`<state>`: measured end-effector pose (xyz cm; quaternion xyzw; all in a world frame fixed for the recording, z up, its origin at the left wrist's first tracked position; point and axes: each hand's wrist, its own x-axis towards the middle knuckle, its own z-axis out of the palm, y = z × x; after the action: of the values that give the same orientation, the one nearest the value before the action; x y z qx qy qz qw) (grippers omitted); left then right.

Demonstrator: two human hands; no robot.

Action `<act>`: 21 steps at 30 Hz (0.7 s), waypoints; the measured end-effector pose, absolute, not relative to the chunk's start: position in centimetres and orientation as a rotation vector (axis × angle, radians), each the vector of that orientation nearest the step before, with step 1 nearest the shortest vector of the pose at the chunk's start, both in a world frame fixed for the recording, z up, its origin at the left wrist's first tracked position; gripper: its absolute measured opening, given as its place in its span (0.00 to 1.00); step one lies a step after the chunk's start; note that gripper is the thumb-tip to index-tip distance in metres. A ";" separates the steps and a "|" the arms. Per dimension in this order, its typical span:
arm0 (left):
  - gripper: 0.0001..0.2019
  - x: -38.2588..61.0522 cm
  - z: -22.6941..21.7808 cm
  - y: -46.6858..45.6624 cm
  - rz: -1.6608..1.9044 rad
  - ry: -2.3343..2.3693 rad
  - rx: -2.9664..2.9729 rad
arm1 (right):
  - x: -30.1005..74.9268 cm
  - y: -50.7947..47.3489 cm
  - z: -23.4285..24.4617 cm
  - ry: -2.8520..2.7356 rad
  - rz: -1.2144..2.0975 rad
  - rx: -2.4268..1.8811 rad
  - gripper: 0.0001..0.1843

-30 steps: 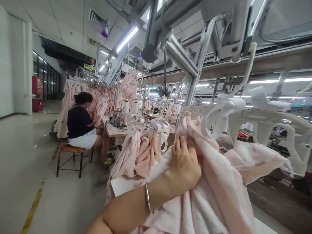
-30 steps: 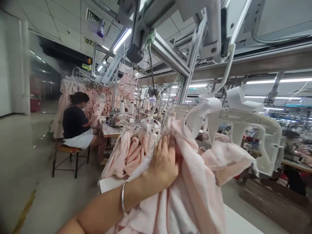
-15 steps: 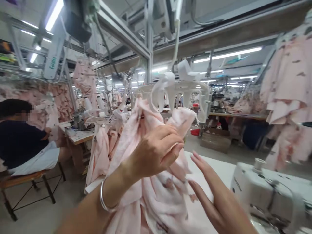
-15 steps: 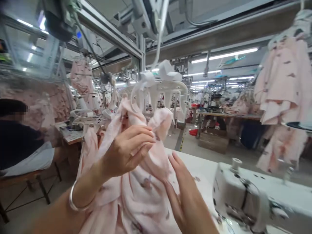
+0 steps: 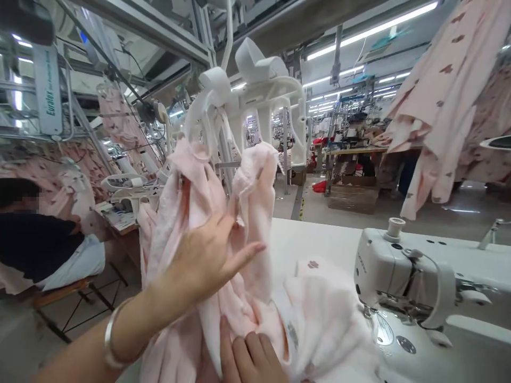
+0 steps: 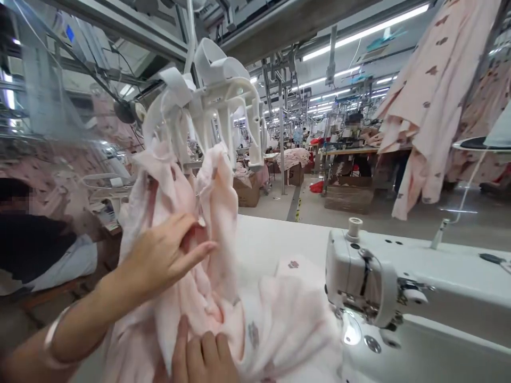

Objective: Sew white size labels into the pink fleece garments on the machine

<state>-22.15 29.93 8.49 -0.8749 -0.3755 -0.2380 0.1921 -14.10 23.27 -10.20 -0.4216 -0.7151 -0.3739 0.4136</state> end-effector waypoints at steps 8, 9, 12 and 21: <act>0.02 -19.2 6.5 32.6 -0.655 -1.301 -2.477 | -9.9 22.0 -7.1 -1.471 -0.202 -1.229 0.19; 0.03 -19.9 6.7 32.8 -0.759 -1.330 -2.627 | -9.6 21.9 -7.1 -1.445 -0.171 -1.264 0.19; 0.02 -22.4 7.3 33.2 -1.214 -1.499 -3.098 | -11.3 22.5 -8.0 -1.518 -0.340 -1.207 0.21; 0.17 -25.2 6.8 31.8 -1.979 -2.041 -3.051 | -17.5 22.1 -10.5 -1.395 -0.782 -1.036 0.22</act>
<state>-25.16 31.76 6.76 -0.6369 -0.4261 -0.4131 -0.4920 -17.49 22.13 -10.46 -0.4431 -0.5967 -0.3345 0.5794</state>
